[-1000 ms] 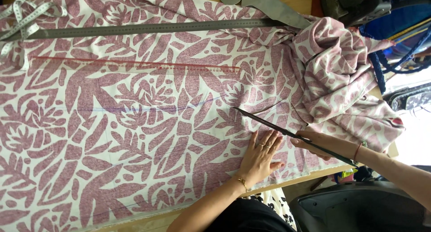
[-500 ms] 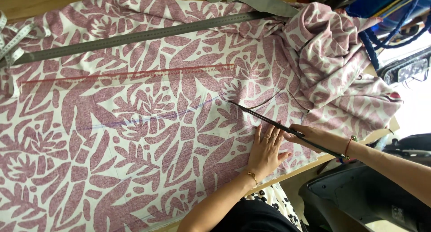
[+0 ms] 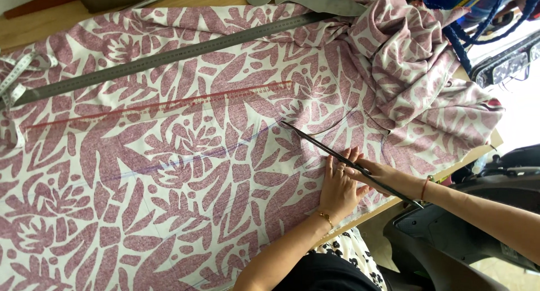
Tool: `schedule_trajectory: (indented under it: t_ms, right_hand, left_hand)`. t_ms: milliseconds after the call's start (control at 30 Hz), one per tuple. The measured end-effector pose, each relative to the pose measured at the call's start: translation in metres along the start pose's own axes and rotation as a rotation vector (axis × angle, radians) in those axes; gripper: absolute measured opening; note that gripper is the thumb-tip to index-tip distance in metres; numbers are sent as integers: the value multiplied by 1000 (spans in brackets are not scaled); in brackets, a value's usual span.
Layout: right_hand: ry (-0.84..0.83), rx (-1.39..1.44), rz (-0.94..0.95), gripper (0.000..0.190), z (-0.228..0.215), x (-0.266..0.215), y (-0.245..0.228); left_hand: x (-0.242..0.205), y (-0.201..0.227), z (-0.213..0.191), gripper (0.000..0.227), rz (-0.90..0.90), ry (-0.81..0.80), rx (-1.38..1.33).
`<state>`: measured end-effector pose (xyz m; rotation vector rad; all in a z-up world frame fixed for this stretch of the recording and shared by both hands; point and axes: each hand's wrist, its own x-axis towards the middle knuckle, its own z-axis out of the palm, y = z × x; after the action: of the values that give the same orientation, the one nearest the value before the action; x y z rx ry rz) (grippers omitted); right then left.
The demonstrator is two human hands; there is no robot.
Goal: Measuring, marking, and cutting fabric for a garment pattern on a tailoring workbench.
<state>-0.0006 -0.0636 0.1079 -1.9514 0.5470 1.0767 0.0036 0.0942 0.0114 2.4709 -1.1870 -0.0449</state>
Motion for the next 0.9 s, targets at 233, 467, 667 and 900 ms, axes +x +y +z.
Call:
schedule_trajectory:
  t_ms: [233, 467, 667, 900]
  right_hand:
    - [70, 95, -136, 77, 21, 23, 20]
    - [-30, 351, 146, 80, 33, 7, 5]
    - [-24, 353, 119, 84, 47, 11, -6]
    - [-46, 417, 167, 75, 54, 5, -21]
  left_hand:
    - [-3, 0, 18, 87, 4, 38, -93]
    - [-5, -2, 21, 86, 31, 44, 17]
    - [-5, 1, 15, 98, 17, -23, 46]
    - [2, 1, -4, 104, -1, -177, 85]
